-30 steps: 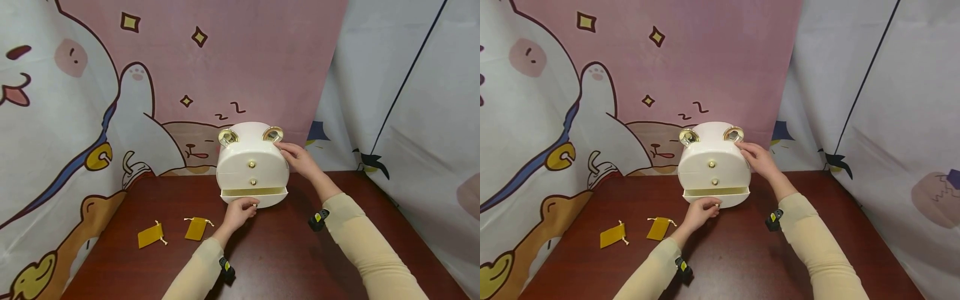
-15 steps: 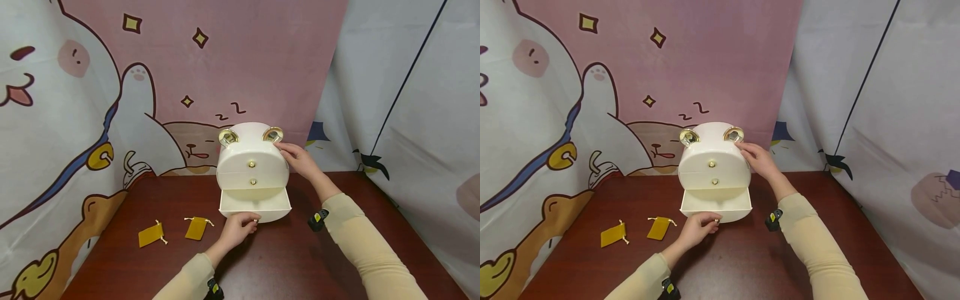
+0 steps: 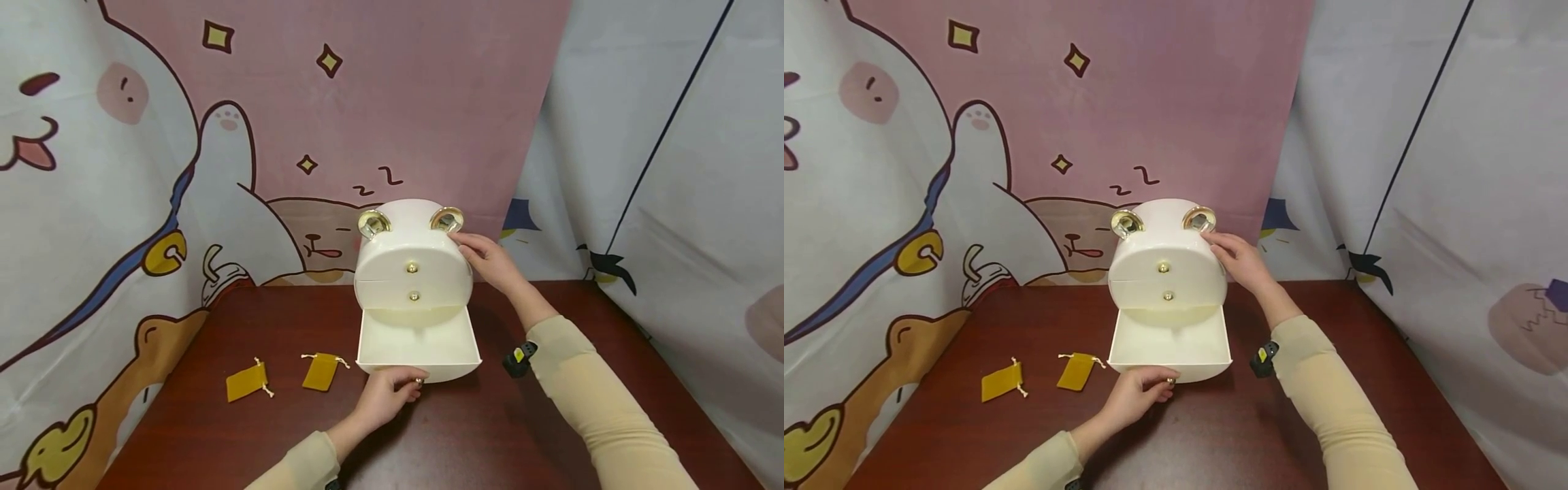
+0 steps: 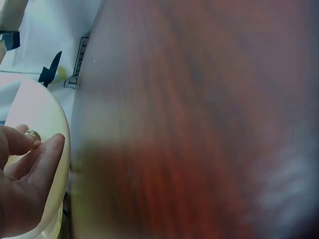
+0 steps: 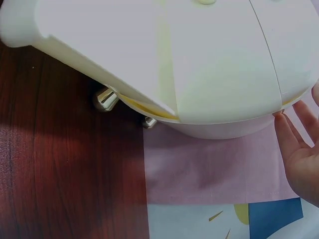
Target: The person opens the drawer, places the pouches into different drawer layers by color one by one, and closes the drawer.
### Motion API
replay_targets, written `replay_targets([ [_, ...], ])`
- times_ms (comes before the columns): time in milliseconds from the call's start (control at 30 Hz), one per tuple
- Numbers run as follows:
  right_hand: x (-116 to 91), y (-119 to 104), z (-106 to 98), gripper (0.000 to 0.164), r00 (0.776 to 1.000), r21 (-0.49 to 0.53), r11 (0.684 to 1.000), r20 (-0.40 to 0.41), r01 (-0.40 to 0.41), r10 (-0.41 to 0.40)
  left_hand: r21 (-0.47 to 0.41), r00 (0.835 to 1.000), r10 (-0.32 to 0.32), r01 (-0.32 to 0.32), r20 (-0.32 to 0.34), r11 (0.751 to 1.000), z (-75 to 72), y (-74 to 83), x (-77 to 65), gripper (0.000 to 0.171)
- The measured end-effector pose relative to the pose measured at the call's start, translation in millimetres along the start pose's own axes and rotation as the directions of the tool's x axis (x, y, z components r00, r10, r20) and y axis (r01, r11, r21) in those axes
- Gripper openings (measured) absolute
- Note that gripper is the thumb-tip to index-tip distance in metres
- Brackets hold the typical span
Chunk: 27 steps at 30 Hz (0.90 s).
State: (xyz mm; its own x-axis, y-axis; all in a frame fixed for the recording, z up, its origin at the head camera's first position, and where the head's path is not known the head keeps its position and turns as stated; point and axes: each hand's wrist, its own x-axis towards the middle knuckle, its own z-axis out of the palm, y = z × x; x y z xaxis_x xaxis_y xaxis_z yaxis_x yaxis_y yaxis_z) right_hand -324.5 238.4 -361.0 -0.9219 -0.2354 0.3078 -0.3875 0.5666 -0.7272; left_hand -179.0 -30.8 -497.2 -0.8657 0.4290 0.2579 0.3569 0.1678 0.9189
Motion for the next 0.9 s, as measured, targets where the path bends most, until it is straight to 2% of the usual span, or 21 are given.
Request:
replay_targets([
  [233,-0.1,0.2,-0.1,0.043,1.000,0.011,1.000,0.001,0.013,-0.013,0.004,1.000,-0.011,0.011,0.023,1.000,5.8,2.1,-7.5,0.022],
  [633,-0.5,0.4,0.7,0.043,1.000,0.016,1.000,-0.007,-0.001,0.001,-0.014,0.997,-0.029,0.031,0.078,0.999,0.5,2.9,-15.7,0.020],
  [767,-0.6,-0.3,1.1,0.043,1.000,0.007,1.000,-0.008,-0.011,0.011,0.013,0.995,-0.044,0.043,0.095,0.999,-3.4,10.8,-15.1,0.018],
  [900,-0.4,-0.6,1.2,0.043,1.000,0.003,1.000,-0.010,-0.015,0.015,0.055,0.996,0.001,-0.006,0.091,0.998,-9.5,23.7,-12.1,0.018],
])
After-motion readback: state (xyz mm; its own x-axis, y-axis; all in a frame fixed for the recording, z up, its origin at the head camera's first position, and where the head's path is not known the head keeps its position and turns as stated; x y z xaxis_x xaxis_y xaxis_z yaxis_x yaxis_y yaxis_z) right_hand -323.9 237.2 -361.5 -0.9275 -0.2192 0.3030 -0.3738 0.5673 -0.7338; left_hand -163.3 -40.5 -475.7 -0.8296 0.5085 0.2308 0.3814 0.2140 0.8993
